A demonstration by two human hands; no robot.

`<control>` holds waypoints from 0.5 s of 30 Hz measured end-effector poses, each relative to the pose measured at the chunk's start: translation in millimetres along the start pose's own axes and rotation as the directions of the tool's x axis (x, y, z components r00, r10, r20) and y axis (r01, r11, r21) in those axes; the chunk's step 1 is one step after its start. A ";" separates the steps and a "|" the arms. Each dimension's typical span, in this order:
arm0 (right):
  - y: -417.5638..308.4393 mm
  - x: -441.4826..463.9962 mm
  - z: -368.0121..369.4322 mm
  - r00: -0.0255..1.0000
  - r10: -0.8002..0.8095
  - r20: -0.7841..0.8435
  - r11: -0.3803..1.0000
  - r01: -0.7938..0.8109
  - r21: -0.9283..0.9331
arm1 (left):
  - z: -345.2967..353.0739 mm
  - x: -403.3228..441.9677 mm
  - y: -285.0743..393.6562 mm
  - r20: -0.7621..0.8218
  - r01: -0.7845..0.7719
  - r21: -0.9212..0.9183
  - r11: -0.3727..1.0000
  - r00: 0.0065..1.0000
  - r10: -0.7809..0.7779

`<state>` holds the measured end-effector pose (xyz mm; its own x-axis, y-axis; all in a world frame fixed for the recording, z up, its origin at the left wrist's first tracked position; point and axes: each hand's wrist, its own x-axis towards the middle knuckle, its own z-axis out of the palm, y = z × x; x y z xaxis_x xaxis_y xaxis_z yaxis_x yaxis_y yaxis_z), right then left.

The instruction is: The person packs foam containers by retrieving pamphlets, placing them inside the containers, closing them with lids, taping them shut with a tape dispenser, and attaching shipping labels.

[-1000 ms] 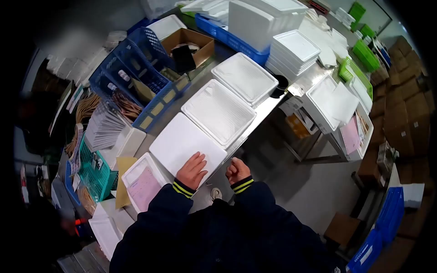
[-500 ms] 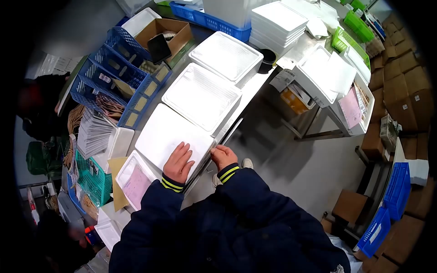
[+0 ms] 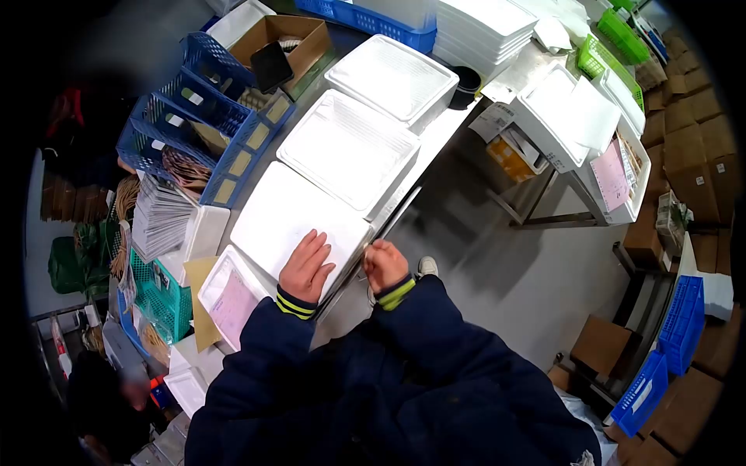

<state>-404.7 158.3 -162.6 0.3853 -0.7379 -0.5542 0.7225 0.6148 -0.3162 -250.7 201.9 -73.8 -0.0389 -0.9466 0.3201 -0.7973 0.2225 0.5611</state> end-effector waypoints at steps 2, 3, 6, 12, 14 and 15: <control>-16.3 -8.9 15.4 0.997 -0.009 0.071 0.998 0.013 -0.064 | 1.1 7.2 -1.3 -0.015 0.005 -0.001 1.000 1.000 -0.005; -16.8 -23.0 17.9 0.992 -0.018 0.123 0.994 0.030 -0.104 | -1.6 1.5 2.6 -0.001 0.006 -0.006 1.000 1.000 -0.006; -22.0 -9.5 -3.7 0.996 -0.002 -0.093 0.976 -0.019 -0.218 | 1.9 -0.5 -5.2 -0.016 -0.041 -0.003 0.999 0.999 0.041; -14.3 -6.4 11.0 0.987 0.109 -0.120 0.952 -0.138 -0.273 | 0.9 -0.5 -1.3 -0.001 -0.030 0.014 0.999 1.000 0.030; -16.0 -5.2 14.7 0.982 0.153 -0.114 0.952 -0.177 -0.249 | 0.2 2.2 1.7 -0.006 -0.038 0.021 0.999 0.999 0.038; -16.0 -3.4 12.2 0.983 0.148 -0.112 0.953 -0.172 -0.250 | -2.5 4.4 5.6 0.016 -0.024 0.038 0.999 1.000 0.023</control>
<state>-410.5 147.5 -146.4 0.4210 -0.6027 -0.6779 0.4787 0.7824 -0.3983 -253.9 199.6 -67.4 -0.0668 -0.9449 0.3206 -0.8186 0.2356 0.5238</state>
